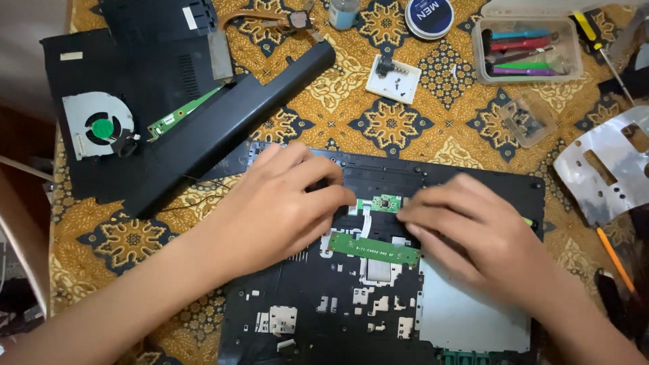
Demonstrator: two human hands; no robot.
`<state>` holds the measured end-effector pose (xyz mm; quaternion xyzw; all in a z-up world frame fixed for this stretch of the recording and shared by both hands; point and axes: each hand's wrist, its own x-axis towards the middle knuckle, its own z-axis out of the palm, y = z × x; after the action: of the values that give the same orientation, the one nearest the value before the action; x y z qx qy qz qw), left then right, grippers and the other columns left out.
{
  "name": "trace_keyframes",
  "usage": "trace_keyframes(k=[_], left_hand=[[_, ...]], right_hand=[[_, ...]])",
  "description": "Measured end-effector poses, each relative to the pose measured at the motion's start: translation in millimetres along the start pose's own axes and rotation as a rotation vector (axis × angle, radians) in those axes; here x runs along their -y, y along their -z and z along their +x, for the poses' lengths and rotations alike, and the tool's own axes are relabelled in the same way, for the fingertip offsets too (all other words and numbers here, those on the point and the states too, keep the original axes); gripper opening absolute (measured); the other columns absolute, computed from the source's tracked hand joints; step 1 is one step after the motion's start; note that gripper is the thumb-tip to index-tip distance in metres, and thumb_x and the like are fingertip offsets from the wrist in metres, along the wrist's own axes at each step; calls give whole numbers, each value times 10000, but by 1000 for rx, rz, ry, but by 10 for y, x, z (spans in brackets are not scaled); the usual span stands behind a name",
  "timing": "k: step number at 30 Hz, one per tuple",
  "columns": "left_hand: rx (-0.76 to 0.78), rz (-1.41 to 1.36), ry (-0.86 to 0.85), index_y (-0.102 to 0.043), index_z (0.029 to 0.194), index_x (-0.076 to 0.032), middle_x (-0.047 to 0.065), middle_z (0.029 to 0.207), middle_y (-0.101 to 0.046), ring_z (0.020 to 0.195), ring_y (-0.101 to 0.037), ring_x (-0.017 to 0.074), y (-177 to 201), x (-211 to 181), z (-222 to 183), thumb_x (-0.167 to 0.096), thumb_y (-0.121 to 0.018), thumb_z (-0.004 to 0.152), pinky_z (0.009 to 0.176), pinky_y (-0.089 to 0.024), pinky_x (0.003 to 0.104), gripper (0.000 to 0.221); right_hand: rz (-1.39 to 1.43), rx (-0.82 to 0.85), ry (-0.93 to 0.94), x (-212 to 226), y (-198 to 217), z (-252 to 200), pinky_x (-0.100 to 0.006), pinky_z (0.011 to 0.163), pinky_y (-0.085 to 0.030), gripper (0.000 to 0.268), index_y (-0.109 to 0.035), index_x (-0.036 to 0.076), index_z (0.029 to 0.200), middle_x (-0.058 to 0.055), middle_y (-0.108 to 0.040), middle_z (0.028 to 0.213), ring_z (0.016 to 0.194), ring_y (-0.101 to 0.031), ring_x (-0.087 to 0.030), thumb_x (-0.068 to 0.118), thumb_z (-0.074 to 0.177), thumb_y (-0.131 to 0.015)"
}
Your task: Disassembling a laptop to access internal components, including removing the motherboard and disconnecting ribbon cables.
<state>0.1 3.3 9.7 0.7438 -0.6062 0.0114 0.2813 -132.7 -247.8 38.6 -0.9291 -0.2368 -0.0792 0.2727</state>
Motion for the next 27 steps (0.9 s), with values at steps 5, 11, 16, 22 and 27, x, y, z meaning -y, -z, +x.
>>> trace_keyframes(k=[5, 11, 16, 22, 27], left_hand=[[3, -64, 58, -726, 1050, -130, 72, 1066, -585, 980, -515, 324, -26, -54, 24, -141, -661, 957, 767, -394, 485, 114], [10, -140, 131, -760, 1060, -163, 63, 1081, -593, 1009, -500, 323, -30, -79, 22, -161, -630, 962, 790, -384, 483, 163], [39, -161, 152, -766, 1100, -180, 59, 1092, -581, 1010, -491, 320, -32, -56, 22, -167, -631, 955, 773, -372, 478, 198], [63, -205, 168, -782, 1160, -174, 39, 1112, -572, 1017, -487, 315, -44, -23, 12, -149, -617, 944, 780, -363, 486, 273], [62, -234, 195, -747, 1128, -171, 40, 1079, -601, 1043, -509, 295, -24, -27, 38, -172, -602, 957, 801, -366, 470, 224]], right_hand=[[-5, 3, -88, -6, -90, 144, -405, 789, -487, 146, -723, 34, 1041, -108, -634, 975, 851, -589, -278, 134, 979, -636], [71, -62, -164, 6, -211, 181, -365, 776, -440, 126, -758, 77, 1032, -55, -622, 921, 849, -533, -232, 144, 952, -689], [84, -82, -167, -19, -263, 176, -355, 757, -430, 109, -772, 93, 1007, -29, -616, 881, 821, -522, -221, 151, 940, -710], [60, -101, -155, -49, -309, 124, -358, 756, -441, 118, -773, 96, 1029, -20, -604, 884, 792, -510, -230, 132, 932, -716], [23, -180, -159, 7, -317, 165, -343, 750, -470, 116, -761, 37, 993, -56, -654, 861, 776, -551, -232, 91, 891, -774]])
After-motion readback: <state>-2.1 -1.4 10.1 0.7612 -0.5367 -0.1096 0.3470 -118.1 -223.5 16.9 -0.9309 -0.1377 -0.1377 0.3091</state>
